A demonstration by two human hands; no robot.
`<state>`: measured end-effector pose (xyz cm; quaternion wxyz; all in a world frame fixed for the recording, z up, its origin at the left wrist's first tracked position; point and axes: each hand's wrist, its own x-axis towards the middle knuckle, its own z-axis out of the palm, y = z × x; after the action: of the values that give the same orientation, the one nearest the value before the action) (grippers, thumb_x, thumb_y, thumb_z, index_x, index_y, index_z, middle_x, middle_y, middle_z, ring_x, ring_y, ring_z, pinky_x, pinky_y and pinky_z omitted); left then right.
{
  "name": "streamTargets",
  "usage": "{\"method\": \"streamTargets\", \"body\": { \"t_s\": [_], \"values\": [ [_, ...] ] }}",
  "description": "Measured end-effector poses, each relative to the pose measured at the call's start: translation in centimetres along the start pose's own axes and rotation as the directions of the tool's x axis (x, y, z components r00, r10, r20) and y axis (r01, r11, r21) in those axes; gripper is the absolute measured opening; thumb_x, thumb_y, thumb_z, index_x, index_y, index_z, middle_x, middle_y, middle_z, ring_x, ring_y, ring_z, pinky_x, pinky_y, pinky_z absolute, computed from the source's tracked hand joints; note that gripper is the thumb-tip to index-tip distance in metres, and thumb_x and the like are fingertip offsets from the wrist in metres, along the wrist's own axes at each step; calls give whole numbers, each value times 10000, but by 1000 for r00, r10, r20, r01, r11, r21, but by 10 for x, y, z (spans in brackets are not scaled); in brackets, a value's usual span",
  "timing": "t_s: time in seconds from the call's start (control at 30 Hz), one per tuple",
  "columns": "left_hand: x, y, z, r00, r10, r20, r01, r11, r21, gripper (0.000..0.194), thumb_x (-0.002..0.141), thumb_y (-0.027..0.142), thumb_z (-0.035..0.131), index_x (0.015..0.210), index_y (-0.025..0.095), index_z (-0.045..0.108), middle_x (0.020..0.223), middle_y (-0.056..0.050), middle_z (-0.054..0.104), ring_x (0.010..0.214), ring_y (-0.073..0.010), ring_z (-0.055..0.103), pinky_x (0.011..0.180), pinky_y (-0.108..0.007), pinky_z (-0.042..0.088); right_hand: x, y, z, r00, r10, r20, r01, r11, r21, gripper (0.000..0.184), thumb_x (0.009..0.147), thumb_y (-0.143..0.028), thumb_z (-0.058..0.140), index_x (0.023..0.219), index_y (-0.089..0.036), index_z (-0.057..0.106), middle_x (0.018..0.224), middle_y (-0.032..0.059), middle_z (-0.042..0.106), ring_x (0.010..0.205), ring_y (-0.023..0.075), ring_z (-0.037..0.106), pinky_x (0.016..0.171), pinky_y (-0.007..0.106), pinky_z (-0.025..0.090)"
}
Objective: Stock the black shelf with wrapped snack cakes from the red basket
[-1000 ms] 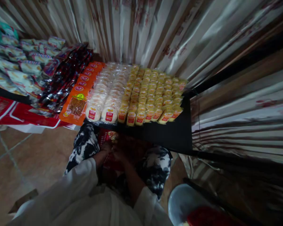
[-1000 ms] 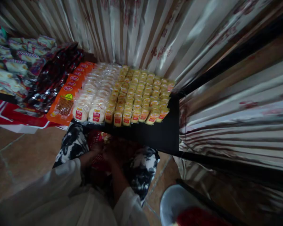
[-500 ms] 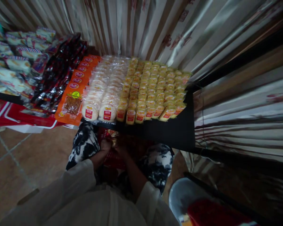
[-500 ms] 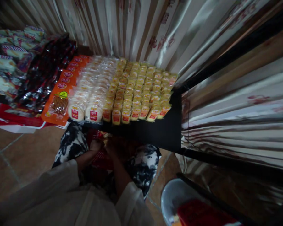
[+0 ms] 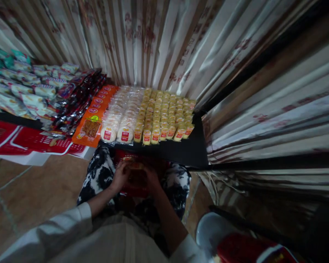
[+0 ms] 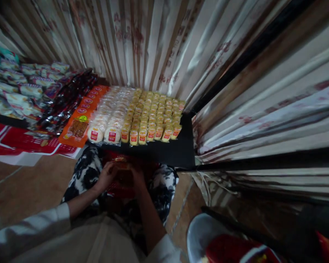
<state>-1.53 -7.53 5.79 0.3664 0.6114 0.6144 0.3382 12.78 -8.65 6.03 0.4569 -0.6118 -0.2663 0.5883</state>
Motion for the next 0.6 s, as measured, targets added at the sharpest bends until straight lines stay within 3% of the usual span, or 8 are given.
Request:
{"method": "streamTargets", "body": {
  "t_s": [0.13, 0.33, 0.5, 0.6],
  "values": [
    [-2, 36, -9, 998, 61, -9, -62, 994, -87, 123, 796, 185, 502, 853, 195, 610, 984, -56, 608, 982, -173, 561, 928, -350, 448, -20, -12, -11, 996, 91, -24, -85, 980, 179, 303, 660, -292, 572, 945, -215, 641, 967, 49, 686, 897, 223, 649, 757, 343, 534],
    [0, 69, -4, 997, 71, 37, -66, 990, -122, 148, 787, 269, 542, 900, 200, 608, 957, -49, 609, 911, -176, 575, 837, -327, 477, -46, -27, -32, 998, -64, -26, 68, 981, 181, 345, 687, -301, 601, 1026, -243, 630, 1125, 52, 631, 1028, 248, 602, 823, 369, 523],
    [13, 106, 3, 972, 214, 102, -193, 964, -183, 157, 756, 182, 518, 871, 201, 623, 923, -36, 622, 895, -164, 586, 814, -302, 482, -59, -58, -55, 979, -205, 4, 203, 972, 120, 290, 761, -419, 596, 981, -242, 662, 1022, 43, 674, 978, 243, 614, 878, 384, 485],
    [27, 138, 8, 955, 249, 160, -212, 952, -219, 284, 738, 137, 504, 996, 189, 609, 1008, -50, 621, 935, -159, 587, 809, -287, 489, -58, -78, -70, 961, -275, 13, 274, 960, 53, 305, 767, -452, 594, 974, -239, 665, 951, 34, 691, 925, 231, 632, 863, 378, 487]
  ]
}}
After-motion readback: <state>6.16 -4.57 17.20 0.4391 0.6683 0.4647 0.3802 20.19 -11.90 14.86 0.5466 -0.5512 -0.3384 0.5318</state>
